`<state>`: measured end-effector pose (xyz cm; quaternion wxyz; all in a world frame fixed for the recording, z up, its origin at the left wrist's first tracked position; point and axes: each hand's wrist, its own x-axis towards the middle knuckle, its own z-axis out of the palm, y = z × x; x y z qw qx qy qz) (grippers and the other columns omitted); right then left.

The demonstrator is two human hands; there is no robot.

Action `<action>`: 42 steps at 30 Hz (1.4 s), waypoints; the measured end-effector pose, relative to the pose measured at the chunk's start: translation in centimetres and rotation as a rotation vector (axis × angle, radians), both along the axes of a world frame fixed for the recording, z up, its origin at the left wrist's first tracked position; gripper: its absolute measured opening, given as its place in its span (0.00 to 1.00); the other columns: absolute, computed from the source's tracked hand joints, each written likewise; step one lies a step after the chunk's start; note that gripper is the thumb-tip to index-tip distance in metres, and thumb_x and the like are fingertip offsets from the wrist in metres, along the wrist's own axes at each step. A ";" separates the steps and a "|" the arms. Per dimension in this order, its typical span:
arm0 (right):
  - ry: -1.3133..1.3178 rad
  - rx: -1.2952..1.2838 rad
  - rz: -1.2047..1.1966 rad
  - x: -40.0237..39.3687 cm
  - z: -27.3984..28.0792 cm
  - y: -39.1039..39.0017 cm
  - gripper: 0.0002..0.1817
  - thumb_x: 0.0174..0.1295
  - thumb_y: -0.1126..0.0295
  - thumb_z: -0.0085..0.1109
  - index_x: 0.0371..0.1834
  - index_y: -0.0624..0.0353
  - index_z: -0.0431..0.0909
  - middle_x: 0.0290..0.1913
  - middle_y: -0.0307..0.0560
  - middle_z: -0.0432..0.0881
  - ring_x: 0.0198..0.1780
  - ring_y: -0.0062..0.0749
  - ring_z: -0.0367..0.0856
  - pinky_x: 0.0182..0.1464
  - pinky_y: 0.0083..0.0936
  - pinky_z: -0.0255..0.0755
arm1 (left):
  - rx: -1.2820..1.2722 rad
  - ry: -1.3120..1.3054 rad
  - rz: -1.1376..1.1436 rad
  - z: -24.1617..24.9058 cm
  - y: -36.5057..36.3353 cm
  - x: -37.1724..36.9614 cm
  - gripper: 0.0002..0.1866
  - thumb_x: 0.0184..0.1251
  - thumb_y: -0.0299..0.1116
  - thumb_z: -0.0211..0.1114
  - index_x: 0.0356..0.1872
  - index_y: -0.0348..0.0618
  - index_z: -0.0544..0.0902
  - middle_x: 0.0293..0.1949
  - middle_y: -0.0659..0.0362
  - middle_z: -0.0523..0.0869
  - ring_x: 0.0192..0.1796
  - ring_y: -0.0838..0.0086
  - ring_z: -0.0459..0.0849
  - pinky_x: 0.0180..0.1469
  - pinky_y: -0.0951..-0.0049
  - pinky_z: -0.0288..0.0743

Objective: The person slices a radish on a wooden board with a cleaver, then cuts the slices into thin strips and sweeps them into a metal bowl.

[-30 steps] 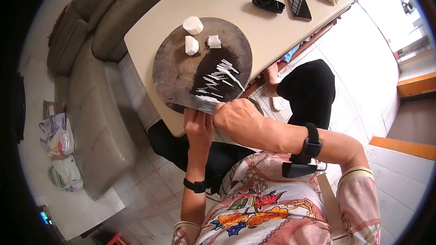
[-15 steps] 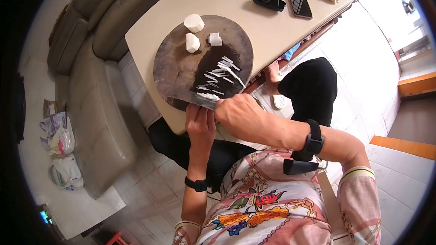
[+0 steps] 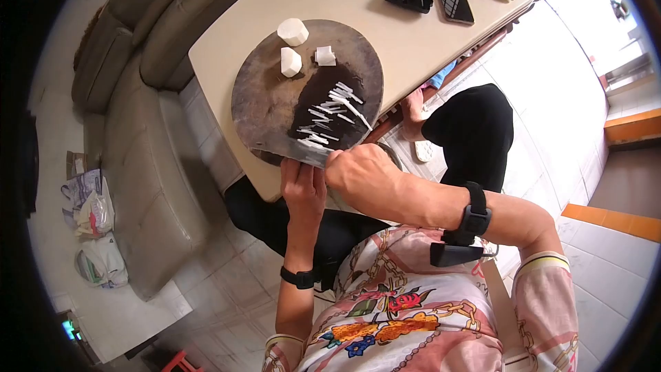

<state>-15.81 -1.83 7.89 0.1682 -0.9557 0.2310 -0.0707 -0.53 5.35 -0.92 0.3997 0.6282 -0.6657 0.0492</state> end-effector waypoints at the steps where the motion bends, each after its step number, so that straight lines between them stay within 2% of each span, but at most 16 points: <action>1: -0.027 -0.013 0.004 0.5 0.0 -0.1 0.07 0.45 0.78 0.55 0.28 0.71 0.72 0.20 0.56 0.78 0.23 0.50 0.83 0.25 0.39 0.75 | 0.001 -0.001 0.001 0.1 0.1 0.0 0.11 0.57 0.19 0.65 0.43 0.33 0.82 0.42 0.46 0.80 0.45 0.47 0.79 0.47 0.54 0.76; 6: -0.101 -0.001 0.050 1.7 -0.2 -1.1 0.06 0.46 0.77 0.56 0.25 0.70 0.74 0.20 0.57 0.78 0.25 0.49 0.84 0.26 0.38 0.76 | -0.047 0.024 -0.020 0.2 0.0 0.0 0.11 0.57 0.19 0.65 0.42 0.32 0.82 0.43 0.46 0.81 0.45 0.47 0.79 0.48 0.54 0.76; 9: -0.123 0.036 0.016 0.5 -0.3 -0.9 0.09 0.43 0.80 0.55 0.29 0.72 0.71 0.20 0.57 0.78 0.23 0.52 0.81 0.25 0.40 0.73 | -0.050 0.014 -0.019 0.0 0.0 0.0 0.10 0.57 0.19 0.65 0.41 0.31 0.82 0.43 0.46 0.81 0.46 0.47 0.80 0.48 0.54 0.76; 13: 0.016 0.049 0.012 -0.6 0.6 -0.4 0.09 0.42 0.80 0.55 0.28 0.72 0.70 0.20 0.56 0.78 0.24 0.52 0.81 0.25 0.40 0.73 | -0.038 0.017 -0.021 -0.1 -0.1 0.0 0.09 0.58 0.18 0.64 0.41 0.30 0.82 0.42 0.46 0.81 0.46 0.48 0.80 0.48 0.54 0.76; 19: -0.125 0.008 0.052 1.0 -0.2 -1.3 0.08 0.43 0.80 0.56 0.27 0.71 0.71 0.19 0.58 0.78 0.23 0.54 0.81 0.25 0.42 0.73 | -0.034 0.008 -0.005 0.0 -0.1 -0.1 0.08 0.59 0.18 0.64 0.40 0.29 0.82 0.43 0.46 0.81 0.46 0.48 0.80 0.48 0.54 0.76; 21: -0.060 0.082 -0.003 1.5 -0.1 -1.5 0.06 0.43 0.77 0.57 0.24 0.69 0.77 0.23 0.60 0.81 0.29 0.53 0.84 0.31 0.40 0.77 | -0.031 0.023 -0.001 0.1 0.0 -0.1 0.09 0.59 0.18 0.64 0.41 0.30 0.82 0.44 0.47 0.81 0.47 0.50 0.80 0.48 0.56 0.76; 22: -0.095 0.110 -0.023 1.2 -0.4 -1.6 0.06 0.42 0.78 0.57 0.24 0.69 0.76 0.24 0.62 0.81 0.29 0.56 0.83 0.31 0.42 0.77 | -0.030 0.022 0.002 0.2 0.0 -0.1 0.09 0.59 0.18 0.64 0.41 0.30 0.82 0.44 0.47 0.81 0.47 0.50 0.80 0.48 0.56 0.76; 27: -0.058 0.120 -0.041 -1.0 -0.1 -1.5 0.05 0.41 0.78 0.57 0.23 0.69 0.75 0.22 0.63 0.80 0.27 0.56 0.83 0.29 0.42 0.77 | -0.031 0.007 0.016 0.0 -0.1 -0.1 0.09 0.60 0.19 0.65 0.42 0.31 0.83 0.45 0.49 0.82 0.49 0.53 0.81 0.49 0.59 0.77; 29: -0.113 0.061 0.024 -1.3 -0.4 -1.8 0.08 0.41 0.79 0.57 0.26 0.68 0.71 0.15 0.57 0.74 0.21 0.55 0.79 0.23 0.42 0.71 | -0.037 0.019 -0.001 0.0 -0.2 0.0 0.09 0.59 0.19 0.65 0.42 0.30 0.82 0.44 0.48 0.82 0.48 0.52 0.81 0.50 0.58 0.77; 33: -0.051 0.067 0.056 -0.8 0.0 -2.2 0.07 0.42 0.79 0.57 0.26 0.68 0.72 0.15 0.58 0.75 0.21 0.54 0.79 0.24 0.42 0.72 | -0.041 0.030 -0.007 -0.3 -0.1 0.1 0.10 0.59 0.19 0.65 0.43 0.30 0.81 0.43 0.48 0.82 0.48 0.51 0.81 0.50 0.57 0.77; 39: -0.101 0.047 0.086 1.2 -0.6 -2.7 0.06 0.43 0.80 0.56 0.26 0.69 0.72 0.17 0.59 0.76 0.23 0.56 0.80 0.26 0.44 0.73 | 0.001 0.019 -0.007 0.4 0.1 0.0 0.10 0.59 0.19 0.65 0.43 0.31 0.81 0.45 0.49 0.81 0.49 0.52 0.80 0.51 0.58 0.77; 42: -0.170 0.076 0.007 0.8 -1.3 -3.3 0.04 0.45 0.80 0.56 0.25 0.68 0.73 0.16 0.59 0.75 0.22 0.58 0.78 0.26 0.45 0.72 | -0.019 0.031 -0.003 0.5 -0.1 -0.1 0.09 0.60 0.19 0.64 0.42 0.31 0.82 0.45 0.50 0.82 0.49 0.54 0.80 0.51 0.59 0.76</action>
